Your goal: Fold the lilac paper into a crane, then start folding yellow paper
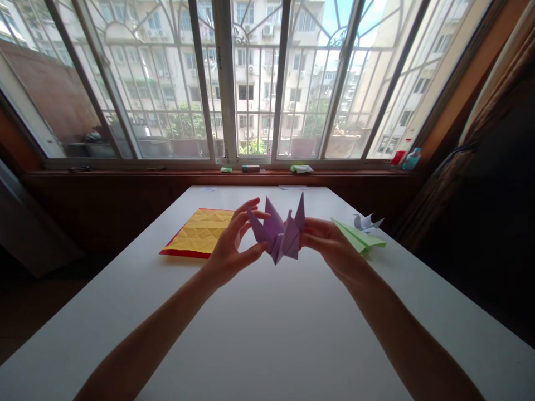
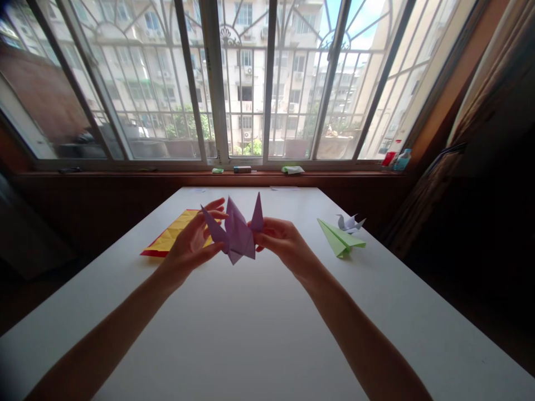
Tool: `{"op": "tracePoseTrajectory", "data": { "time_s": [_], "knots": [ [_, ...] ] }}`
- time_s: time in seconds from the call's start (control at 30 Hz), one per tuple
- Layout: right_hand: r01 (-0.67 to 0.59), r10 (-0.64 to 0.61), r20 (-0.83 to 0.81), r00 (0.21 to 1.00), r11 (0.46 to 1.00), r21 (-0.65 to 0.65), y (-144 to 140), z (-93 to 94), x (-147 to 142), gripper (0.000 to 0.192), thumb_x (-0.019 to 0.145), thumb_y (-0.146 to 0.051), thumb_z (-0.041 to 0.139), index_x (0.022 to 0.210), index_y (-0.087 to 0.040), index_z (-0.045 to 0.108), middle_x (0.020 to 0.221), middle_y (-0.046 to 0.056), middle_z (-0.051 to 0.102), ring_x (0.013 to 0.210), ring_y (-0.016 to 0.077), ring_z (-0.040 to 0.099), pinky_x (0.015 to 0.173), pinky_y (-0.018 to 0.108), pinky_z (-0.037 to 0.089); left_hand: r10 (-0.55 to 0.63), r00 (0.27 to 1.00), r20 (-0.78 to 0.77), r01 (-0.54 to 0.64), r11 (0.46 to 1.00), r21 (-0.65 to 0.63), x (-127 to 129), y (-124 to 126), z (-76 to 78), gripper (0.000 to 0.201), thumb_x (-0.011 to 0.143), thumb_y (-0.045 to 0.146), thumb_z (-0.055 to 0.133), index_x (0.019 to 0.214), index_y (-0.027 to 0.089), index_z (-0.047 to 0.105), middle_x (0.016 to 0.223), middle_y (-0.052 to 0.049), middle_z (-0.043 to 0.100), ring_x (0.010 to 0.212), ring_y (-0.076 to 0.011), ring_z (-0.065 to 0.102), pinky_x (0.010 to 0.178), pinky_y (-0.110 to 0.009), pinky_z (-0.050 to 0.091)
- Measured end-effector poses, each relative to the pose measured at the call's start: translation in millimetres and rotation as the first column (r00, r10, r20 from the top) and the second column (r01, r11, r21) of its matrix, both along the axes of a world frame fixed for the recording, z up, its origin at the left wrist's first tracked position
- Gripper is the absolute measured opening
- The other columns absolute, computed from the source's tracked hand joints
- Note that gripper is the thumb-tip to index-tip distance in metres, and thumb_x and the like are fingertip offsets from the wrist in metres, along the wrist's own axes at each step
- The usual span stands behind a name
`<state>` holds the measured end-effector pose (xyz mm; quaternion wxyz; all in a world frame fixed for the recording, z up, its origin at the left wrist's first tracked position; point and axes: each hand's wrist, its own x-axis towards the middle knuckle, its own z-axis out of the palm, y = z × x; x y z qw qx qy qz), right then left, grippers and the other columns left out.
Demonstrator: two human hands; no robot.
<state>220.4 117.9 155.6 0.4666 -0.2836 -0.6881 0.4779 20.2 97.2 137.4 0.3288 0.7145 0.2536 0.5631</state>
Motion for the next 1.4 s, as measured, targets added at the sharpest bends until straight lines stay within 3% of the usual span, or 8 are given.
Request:
{"op": "tracePoseTrajectory", "data": {
  "time_s": [0.17,0.4,0.9,1.07,1.17,1.23,1.3,1.4],
  "knots": [
    [-0.137,0.146,0.049,0.988,0.979,-0.153,-3,3.0,5,0.026,0.074,-0.035,0.066,0.094,-0.017,0.069,0.087,0.005,0.070,0.077,0.0187,0.065,0.071,0.032,0.051,-0.193,0.981,-0.016,0.193,0.980,-0.038,-7,-6,9.7,0.023,0.075,0.028,0.069,0.097,0.024,0.062,0.143,-0.005,0.036,0.138,-0.0266,0.021,0.108,-0.041,0.029],
    [-0.177,0.179,-0.006,0.984,0.973,-0.150,-10,8.6,6,0.014,0.072,-0.032,0.069,0.078,-0.020,0.072,0.084,0.003,0.071,0.071,0.0161,0.065,0.063,0.027,0.052,-0.207,0.976,0.065,0.211,0.975,-0.070,-8,-13,14.1,0.016,0.081,0.038,0.061,0.092,0.026,0.067,0.139,-0.003,0.042,0.140,-0.0241,0.015,0.106,-0.039,0.032],
    [-0.277,0.272,-0.049,0.961,0.944,-0.180,-10,6.6,5,0.017,0.074,-0.036,0.068,0.083,-0.022,0.071,0.086,0.003,0.071,0.073,0.0166,0.066,0.066,0.029,0.053,-0.301,0.948,0.102,0.312,0.943,-0.117,-8,-16,15.6,0.016,0.086,0.027,0.056,0.096,0.030,0.068,0.138,-0.001,0.044,0.137,-0.0243,0.026,0.099,-0.037,0.040],
    [-0.185,0.187,0.039,0.982,0.981,-0.049,-10,7.0,1,0.018,0.075,-0.034,0.067,0.084,-0.020,0.071,0.095,0.004,0.070,0.085,0.0188,0.065,0.074,0.032,0.053,-0.146,0.984,0.099,0.159,0.977,-0.140,-7,-17,18.1,0.011,0.084,0.028,0.059,0.082,0.024,0.069,0.136,-0.003,0.047,0.133,-0.0264,0.032,0.099,-0.037,0.039],
    [-0.153,0.146,0.123,0.982,0.987,0.053,-12,9.7,1,0.023,0.076,-0.036,0.066,0.093,-0.020,0.068,0.100,0.005,0.068,0.095,0.0214,0.063,0.083,0.036,0.051,-0.033,0.999,0.002,0.033,0.996,-0.086,-8,-17,19.5,0.011,0.083,0.028,0.060,0.081,0.023,0.069,0.139,-0.004,0.044,0.134,-0.0264,0.030,0.105,-0.038,0.032],
    [-0.061,0.041,0.125,0.991,0.986,0.155,-15,12.3,3,0.024,0.078,-0.039,0.063,0.095,-0.022,0.066,0.108,0.005,0.066,0.105,0.0226,0.059,0.091,0.039,0.047,-0.004,0.997,-0.072,0.000,0.998,-0.060,-8,-17,19.0,0.012,0.084,0.028,0.058,0.083,0.023,0.069,0.141,-0.004,0.041,0.136,-0.0267,0.026,0.107,-0.039,0.030],
    [0.084,-0.109,0.068,0.992,0.952,0.296,-18,14.7,8,0.025,0.079,-0.040,0.062,0.100,-0.026,0.063,0.121,0.004,0.059,0.116,0.0231,0.052,0.099,0.042,0.041,0.012,0.991,-0.131,-0.017,0.999,-0.032,-9,-16,16.7,0.013,0.084,0.027,0.057,0.085,0.023,0.069,0.140,-0.004,0.042,0.137,-0.0267,0.023,0.107,-0.041,0.029],
    [0.287,-0.329,-0.020,0.944,0.789,0.543,-26,16.8,13,0.026,0.076,-0.034,0.067,0.101,-0.030,0.063,0.134,0.001,0.048,0.128,0.0249,0.039,0.107,0.045,0.031,0.058,0.971,-0.231,-0.056,0.998,0.013,-6,-14,11.4,0.013,0.085,0.025,0.055,0.086,0.024,0.069,0.142,-0.003,0.039,0.138,-0.0259,0.021,0.108,-0.042,0.027]
  ]
}}
